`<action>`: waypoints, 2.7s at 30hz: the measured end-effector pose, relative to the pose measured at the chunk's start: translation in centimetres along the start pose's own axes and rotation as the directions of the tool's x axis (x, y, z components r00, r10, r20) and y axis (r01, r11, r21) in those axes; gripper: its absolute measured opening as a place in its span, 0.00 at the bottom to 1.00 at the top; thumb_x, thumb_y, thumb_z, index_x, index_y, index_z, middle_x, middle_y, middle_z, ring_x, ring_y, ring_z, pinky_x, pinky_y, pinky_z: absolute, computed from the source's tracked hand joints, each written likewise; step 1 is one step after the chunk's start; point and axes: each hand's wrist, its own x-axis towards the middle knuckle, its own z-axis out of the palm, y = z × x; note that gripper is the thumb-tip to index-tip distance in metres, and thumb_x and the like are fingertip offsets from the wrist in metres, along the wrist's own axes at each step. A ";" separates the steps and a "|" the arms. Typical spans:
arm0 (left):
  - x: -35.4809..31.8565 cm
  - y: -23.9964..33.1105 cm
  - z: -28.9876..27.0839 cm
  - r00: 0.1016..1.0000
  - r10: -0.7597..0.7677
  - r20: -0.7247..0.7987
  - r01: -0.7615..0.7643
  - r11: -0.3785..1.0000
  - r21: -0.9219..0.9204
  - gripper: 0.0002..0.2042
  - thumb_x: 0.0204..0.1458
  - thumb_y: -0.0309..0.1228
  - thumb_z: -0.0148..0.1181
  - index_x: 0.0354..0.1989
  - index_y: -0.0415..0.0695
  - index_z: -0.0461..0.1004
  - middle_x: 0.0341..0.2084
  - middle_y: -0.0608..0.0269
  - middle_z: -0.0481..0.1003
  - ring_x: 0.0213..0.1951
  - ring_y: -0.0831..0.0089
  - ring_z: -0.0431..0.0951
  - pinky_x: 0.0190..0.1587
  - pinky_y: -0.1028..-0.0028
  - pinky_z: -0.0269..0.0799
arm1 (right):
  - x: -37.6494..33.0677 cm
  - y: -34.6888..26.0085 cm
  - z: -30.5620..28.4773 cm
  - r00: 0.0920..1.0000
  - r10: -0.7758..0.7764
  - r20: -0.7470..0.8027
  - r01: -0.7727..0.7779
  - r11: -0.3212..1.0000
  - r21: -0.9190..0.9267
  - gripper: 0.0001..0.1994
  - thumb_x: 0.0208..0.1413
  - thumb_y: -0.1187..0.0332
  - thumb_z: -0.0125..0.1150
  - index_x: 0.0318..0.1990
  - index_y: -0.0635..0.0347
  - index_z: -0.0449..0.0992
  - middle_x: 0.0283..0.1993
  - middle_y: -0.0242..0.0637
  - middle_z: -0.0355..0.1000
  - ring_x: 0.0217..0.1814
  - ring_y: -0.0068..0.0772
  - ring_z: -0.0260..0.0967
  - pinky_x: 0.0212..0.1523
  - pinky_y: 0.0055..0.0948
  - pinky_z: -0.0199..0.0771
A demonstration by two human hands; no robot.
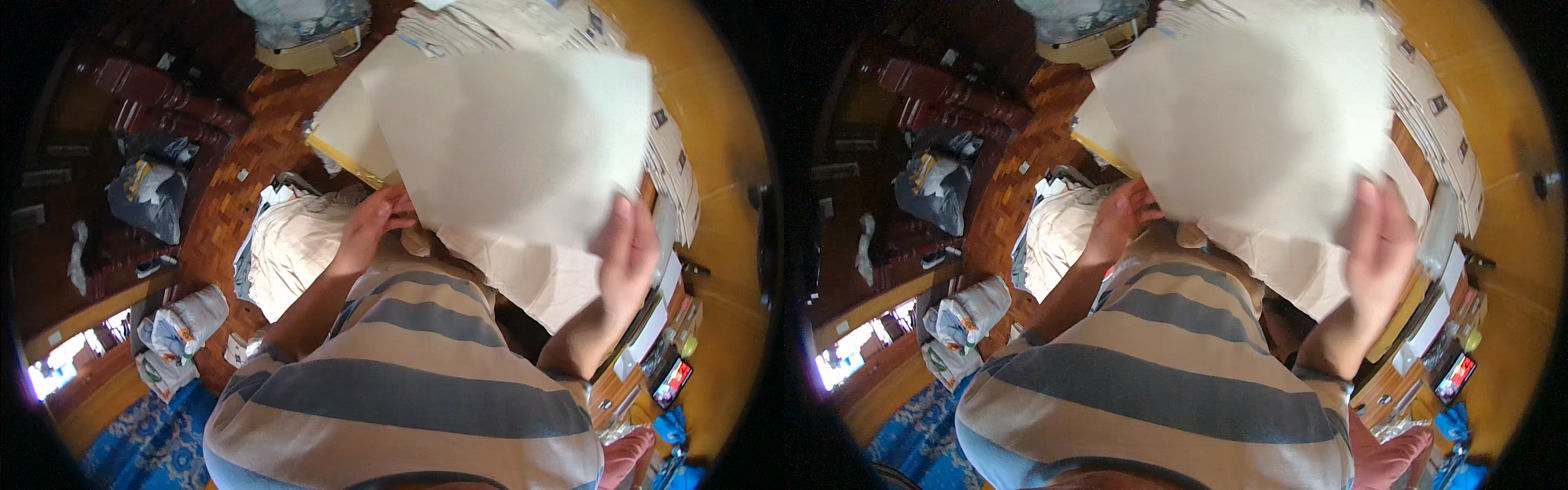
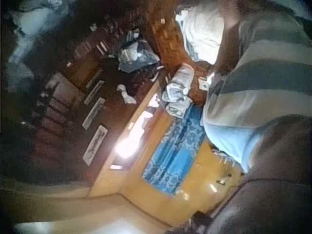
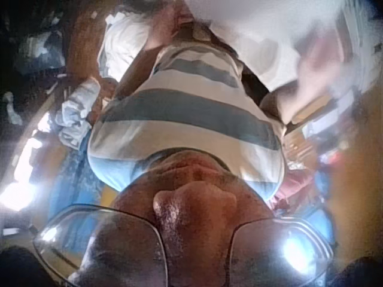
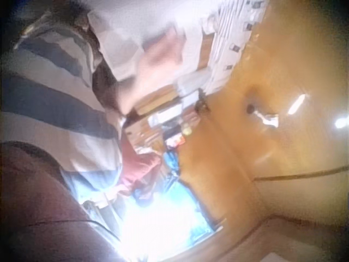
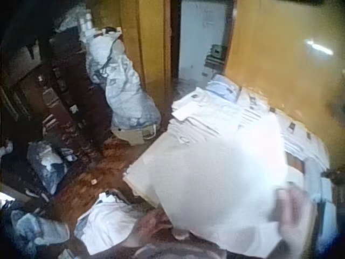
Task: The person folds shirts on a wooden table, placing cardboard inserts into each shirt before folding them into squares and stacking them.
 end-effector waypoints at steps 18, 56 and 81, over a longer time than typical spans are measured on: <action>26.9 -13.8 13.4 0.874 0.022 0.486 -0.423 -0.458 0.782 0.34 0.70 0.53 0.49 0.78 0.46 0.59 0.79 0.53 0.56 0.81 0.52 0.50 0.79 0.47 0.48 | -29.5 45.4 -19.2 0.544 0.839 -0.017 -0.607 0.408 0.682 0.21 0.66 0.68 0.70 0.64 0.61 0.76 0.57 0.30 0.79 0.58 0.25 0.74 0.59 0.27 0.72; 14.9 -10.2 -0.2 0.889 0.060 0.454 -0.440 -0.161 0.883 0.29 0.69 0.45 0.51 0.78 0.61 0.63 0.80 0.47 0.52 0.80 0.38 0.47 0.78 0.36 0.41 | -3.8 30.3 6.9 0.741 0.670 0.046 -0.566 0.585 0.581 0.11 0.69 0.72 0.63 0.55 0.66 0.78 0.34 0.25 0.76 0.30 0.14 0.65 0.31 0.21 0.63; 14.6 -10.5 1.1 0.891 0.213 0.400 -0.387 -0.099 0.917 0.23 0.58 0.41 0.70 0.63 0.57 0.81 0.75 0.53 0.64 0.77 0.43 0.57 0.77 0.45 0.52 | -2.2 32.0 8.3 0.789 0.614 -0.005 -0.572 0.739 0.357 0.16 0.63 0.66 0.68 0.49 0.72 0.78 0.27 0.33 0.77 0.26 0.21 0.66 0.29 0.30 0.69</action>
